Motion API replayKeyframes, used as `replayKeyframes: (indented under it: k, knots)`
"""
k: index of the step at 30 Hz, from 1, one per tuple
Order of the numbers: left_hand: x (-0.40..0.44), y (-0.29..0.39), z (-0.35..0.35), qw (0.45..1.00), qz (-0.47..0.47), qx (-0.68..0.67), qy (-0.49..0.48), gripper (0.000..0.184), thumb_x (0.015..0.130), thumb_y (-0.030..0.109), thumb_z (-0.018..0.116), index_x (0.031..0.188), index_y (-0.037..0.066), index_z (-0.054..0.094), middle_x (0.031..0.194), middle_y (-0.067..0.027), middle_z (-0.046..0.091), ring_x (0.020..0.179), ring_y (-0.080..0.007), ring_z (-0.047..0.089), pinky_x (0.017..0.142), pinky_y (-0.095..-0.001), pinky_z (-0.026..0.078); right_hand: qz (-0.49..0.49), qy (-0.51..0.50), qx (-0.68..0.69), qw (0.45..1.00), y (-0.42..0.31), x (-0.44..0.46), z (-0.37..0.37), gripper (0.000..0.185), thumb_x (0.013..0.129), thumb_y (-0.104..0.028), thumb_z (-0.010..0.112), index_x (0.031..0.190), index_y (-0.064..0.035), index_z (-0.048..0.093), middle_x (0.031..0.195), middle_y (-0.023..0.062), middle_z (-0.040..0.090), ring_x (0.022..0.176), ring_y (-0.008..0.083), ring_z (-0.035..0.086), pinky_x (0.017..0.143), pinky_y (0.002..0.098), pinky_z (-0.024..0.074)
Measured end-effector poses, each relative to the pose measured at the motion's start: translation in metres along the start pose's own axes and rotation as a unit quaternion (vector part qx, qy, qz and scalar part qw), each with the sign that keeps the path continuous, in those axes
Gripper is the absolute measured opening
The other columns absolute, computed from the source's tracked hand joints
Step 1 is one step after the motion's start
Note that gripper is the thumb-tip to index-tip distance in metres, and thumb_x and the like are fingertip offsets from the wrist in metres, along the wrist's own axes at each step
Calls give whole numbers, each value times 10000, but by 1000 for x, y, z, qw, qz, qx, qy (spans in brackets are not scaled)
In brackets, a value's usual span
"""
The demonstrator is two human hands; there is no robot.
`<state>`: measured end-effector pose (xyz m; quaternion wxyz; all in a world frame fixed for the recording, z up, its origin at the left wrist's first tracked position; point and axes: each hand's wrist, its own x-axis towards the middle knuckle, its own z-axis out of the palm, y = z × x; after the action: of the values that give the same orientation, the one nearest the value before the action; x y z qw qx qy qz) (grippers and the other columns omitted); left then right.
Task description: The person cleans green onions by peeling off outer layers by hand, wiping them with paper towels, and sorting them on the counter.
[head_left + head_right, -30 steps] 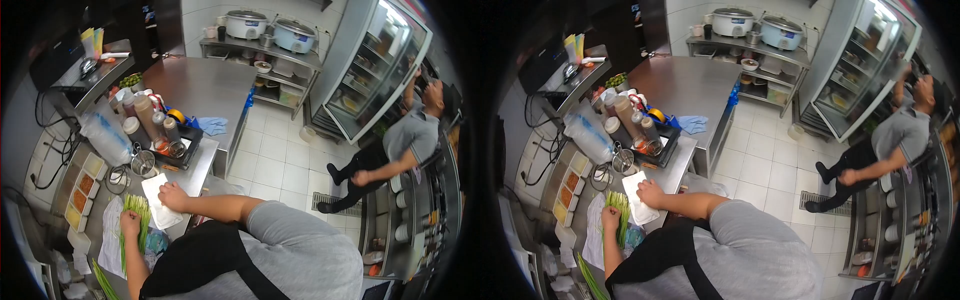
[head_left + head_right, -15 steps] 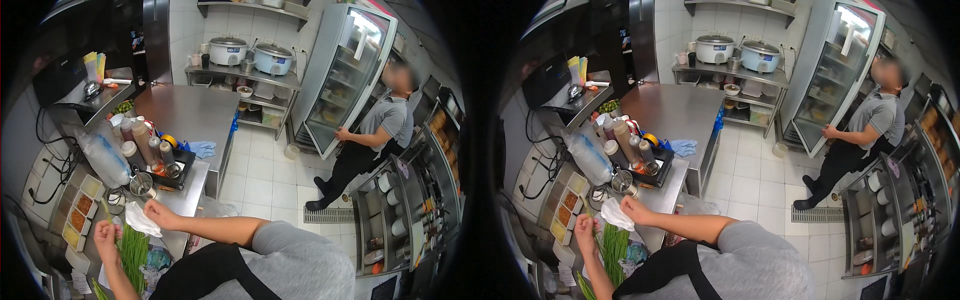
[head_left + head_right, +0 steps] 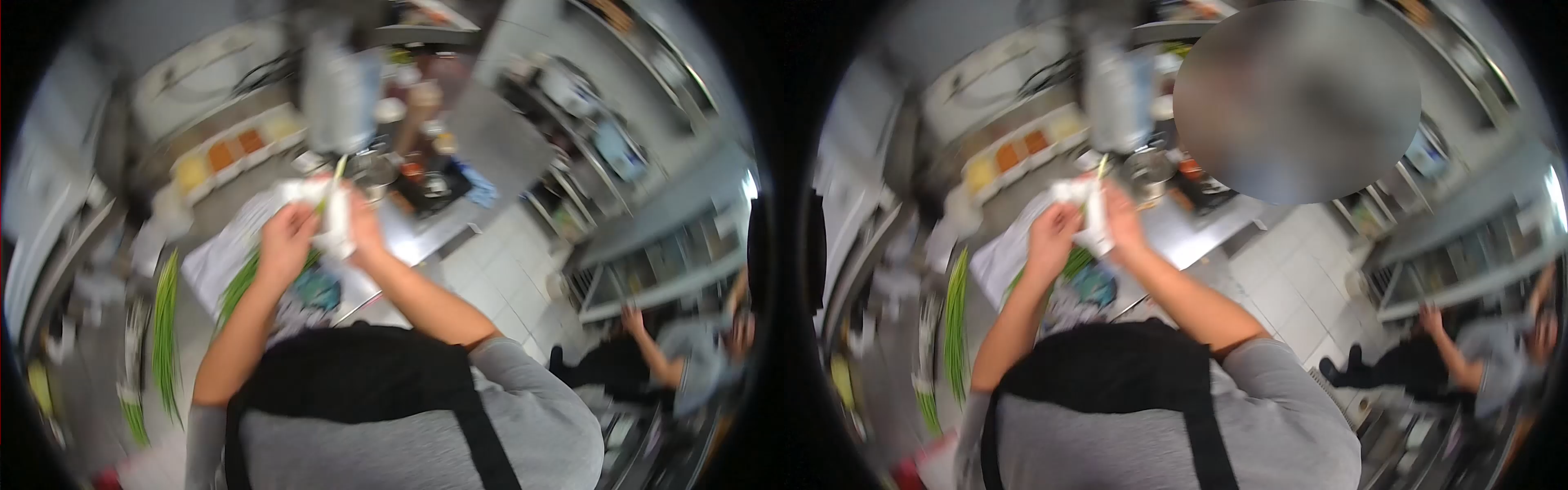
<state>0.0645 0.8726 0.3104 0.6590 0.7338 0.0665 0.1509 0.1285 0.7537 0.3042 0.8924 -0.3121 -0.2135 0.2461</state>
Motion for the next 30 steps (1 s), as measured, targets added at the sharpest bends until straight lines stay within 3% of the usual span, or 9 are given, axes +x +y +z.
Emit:
replayKeyframes:
  k: [1, 6, 9, 11, 13, 18, 21, 25, 30]
  knots:
    - [-3, 2, -3, 999, 16, -34, 33, 42, 839, 41, 554, 858, 10, 534, 762, -17, 577, 652, -73, 532, 559, -210, 426, 27, 66, -35, 997, 7, 3, -3, 397, 945, -328, 399, 1203, -33, 461, 1081, 82, 572, 981, 163, 558, 864, 308, 451]
    - [-3, -13, -23, 989, 35, -67, 128, 49, 828, 61, 582, 841, 18, 564, 709, -40, 597, 631, -90, 559, 562, -233, 453, 119, 122, 17, 985, 37, 11, 13, 451, 980, -328, 214, 1256, -24, 401, 1245, 119, 494, 1121, 204, 499, 939, 351, 412]
    - [-6, -25, -27, 989, 13, 7, 149, 87, 789, 66, 611, 828, -2, 573, 719, -88, 626, 636, -122, 587, 590, -266, 469, 101, -3, 26, 995, 49, 22, 19, 409, 969, -309, 327, 1247, -18, 403, 1048, 72, 573, 947, 169, 560, 807, 310, 467]
    - [-9, -28, -29, 973, 71, 87, 200, 105, 759, 57, 615, 837, -3, 578, 727, -104, 633, 631, -142, 600, 598, -273, 471, 96, 15, -57, 994, 59, 21, 32, 339, 933, -219, 457, 1192, 0, 452, 980, 56, 579, 825, 126, 574, 734, 264, 463]
    - [-10, -29, -31, 974, 35, 79, 210, 108, 750, 55, 611, 840, 1, 581, 721, -103, 632, 631, -151, 605, 603, -278, 474, 137, 83, -108, 981, 74, 20, 23, 313, 931, -206, 467, 1147, 20, 482, 1025, 74, 581, 849, 129, 576, 746, 260, 456]
    - [-10, -31, -38, 974, -38, 75, 211, 106, 757, 77, 615, 829, 7, 580, 706, -101, 628, 619, -167, 605, 588, -295, 476, 87, 109, -78, 987, 79, 32, 16, 344, 944, -252, 436, 1135, 29, 486, 1083, 98, 570, 931, 159, 566, 807, 279, 440]
    - [-8, -32, -39, 972, -18, 107, 207, 53, 784, 23, 587, 824, 7, 556, 686, -25, 588, 592, -50, 524, 544, -212, 434, 79, 89, -74, 990, 67, 47, 15, 346, 950, -260, 412, 1137, 20, 488, 1079, 103, 568, 962, 176, 560, 827, 292, 439]
    - [-9, -39, -38, 970, 6, 107, 219, 164, 763, 109, 617, 897, 22, 587, 702, -118, 613, 601, -199, 596, 595, -313, 476, 107, 46, -106, 988, 68, 56, 14, 265, 932, -205, 455, 1073, 7, 525, 958, 70, 606, 823, 138, 583, 734, 266, 464]
    - [-16, -32, -72, 930, 51, 228, 285, 210, 754, 105, 624, 961, 74, 603, 806, -61, 623, 732, -190, 589, 688, -282, 459, 99, -10, -214, 972, 79, 45, 15, 237, 927, -191, 470, 1033, 6, 551, 902, 36, 608, 752, 81, 556, 662, 220, 447]
